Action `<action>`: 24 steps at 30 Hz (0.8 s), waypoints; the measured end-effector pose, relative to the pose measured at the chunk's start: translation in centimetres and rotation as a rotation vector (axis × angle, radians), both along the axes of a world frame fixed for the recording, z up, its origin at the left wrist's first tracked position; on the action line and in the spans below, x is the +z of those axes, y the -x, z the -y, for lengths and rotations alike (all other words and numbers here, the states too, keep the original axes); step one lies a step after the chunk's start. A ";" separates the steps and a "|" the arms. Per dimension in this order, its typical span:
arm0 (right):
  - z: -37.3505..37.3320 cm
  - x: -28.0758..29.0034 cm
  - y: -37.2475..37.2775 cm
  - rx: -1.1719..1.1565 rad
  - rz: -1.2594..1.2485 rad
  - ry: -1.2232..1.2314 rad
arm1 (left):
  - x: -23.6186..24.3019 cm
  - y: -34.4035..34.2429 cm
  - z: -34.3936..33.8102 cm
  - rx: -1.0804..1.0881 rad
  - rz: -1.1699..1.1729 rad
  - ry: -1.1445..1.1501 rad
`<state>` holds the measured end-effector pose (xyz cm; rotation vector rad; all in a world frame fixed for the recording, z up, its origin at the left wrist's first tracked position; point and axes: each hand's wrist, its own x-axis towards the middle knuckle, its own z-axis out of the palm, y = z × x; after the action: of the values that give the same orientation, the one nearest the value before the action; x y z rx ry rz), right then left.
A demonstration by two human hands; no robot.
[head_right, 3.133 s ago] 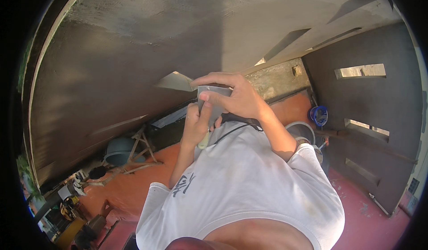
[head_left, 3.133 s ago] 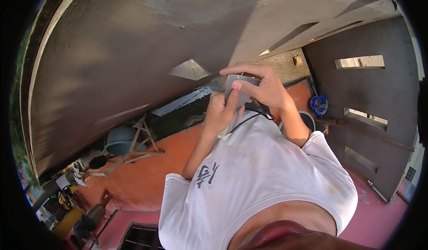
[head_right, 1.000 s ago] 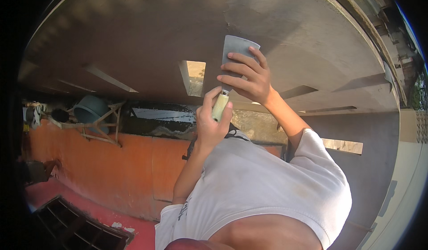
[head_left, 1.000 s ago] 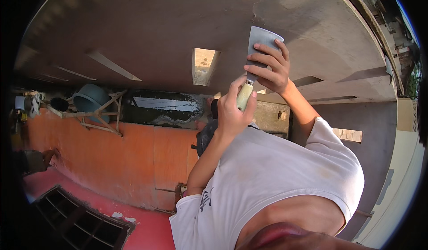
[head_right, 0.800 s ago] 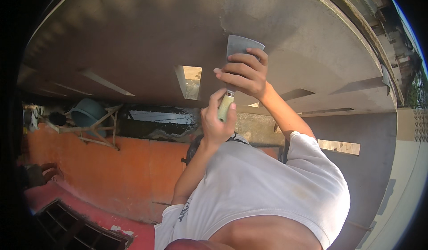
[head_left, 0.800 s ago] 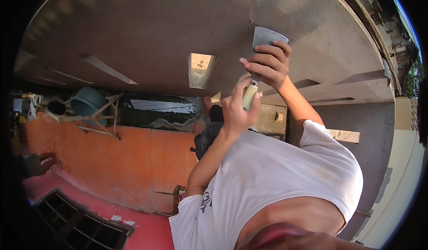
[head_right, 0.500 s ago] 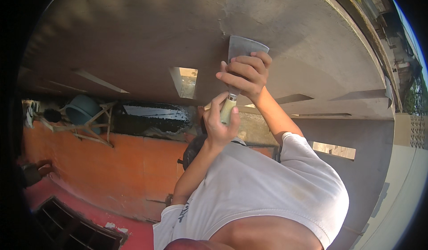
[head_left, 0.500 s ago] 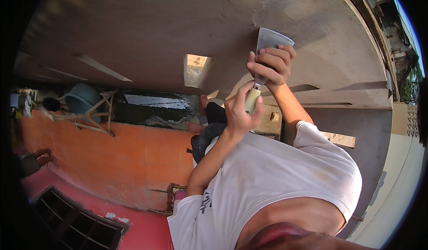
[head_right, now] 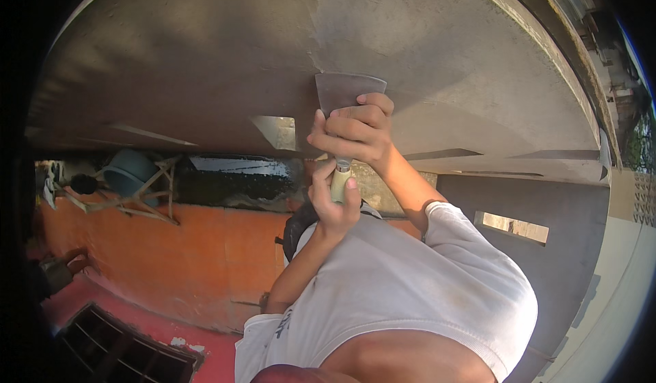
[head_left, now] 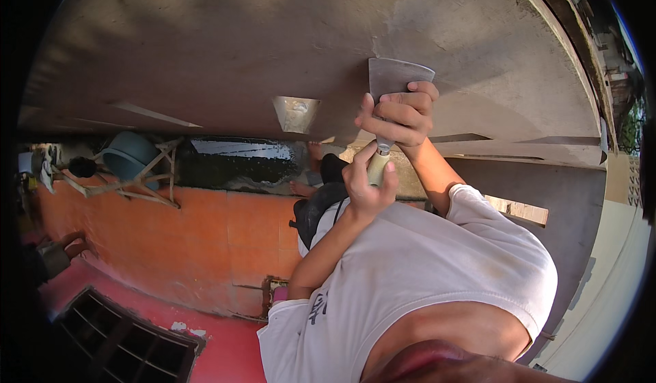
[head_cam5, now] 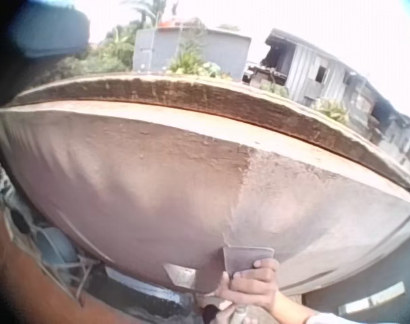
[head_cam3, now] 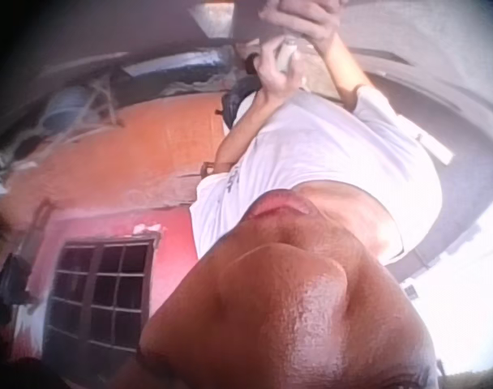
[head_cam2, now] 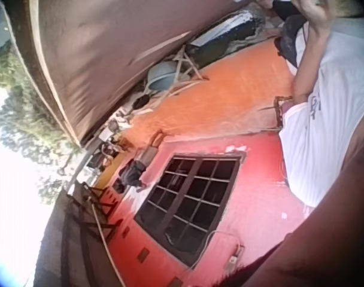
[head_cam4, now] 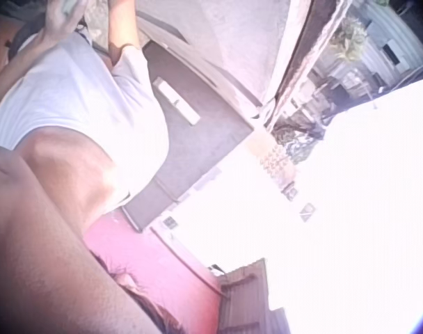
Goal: The person uses a trowel to apply and smooth plaster on a ceiling surface. They repeatedly spread the material and level the surface, occasionally wiping the trowel blade with their hand.
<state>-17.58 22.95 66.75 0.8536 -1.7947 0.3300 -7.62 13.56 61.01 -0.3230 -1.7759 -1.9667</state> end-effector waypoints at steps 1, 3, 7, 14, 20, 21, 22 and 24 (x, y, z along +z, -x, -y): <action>-0.1 -0.1 -0.1 -0.003 0.003 -0.001 | -0.1 0.0 0.0 -0.004 -0.002 0.014; -0.1 -0.2 0.0 -0.003 -0.025 0.010 | -0.1 0.5 0.2 0.034 -0.088 0.022; 0.7 -0.5 0.6 -0.012 -0.090 0.047 | -0.4 1.1 0.4 0.061 -0.150 0.049; 0.2 -2.2 0.4 -0.064 -0.022 0.086 | -1.8 1.4 0.0 0.059 -0.106 0.072; 0.7 -1.8 0.4 -0.040 -0.075 0.116 | -1.8 1.3 0.6 0.062 -0.166 0.071; 0.5 -1.6 0.3 -0.033 -0.066 0.101 | -1.8 1.3 0.3 0.057 -0.162 0.054; 0.4 -1.4 0.3 -0.027 -0.058 0.087 | -1.9 1.2 0.0 0.051 -0.159 0.038; 0.1 -1.1 0.2 -0.011 -0.040 0.068 | -1.9 0.9 -0.6 0.033 -0.148 0.019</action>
<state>-17.78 22.89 65.61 0.7968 -1.7411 0.3622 -8.50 14.18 59.07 -0.4311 -1.6961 -1.8544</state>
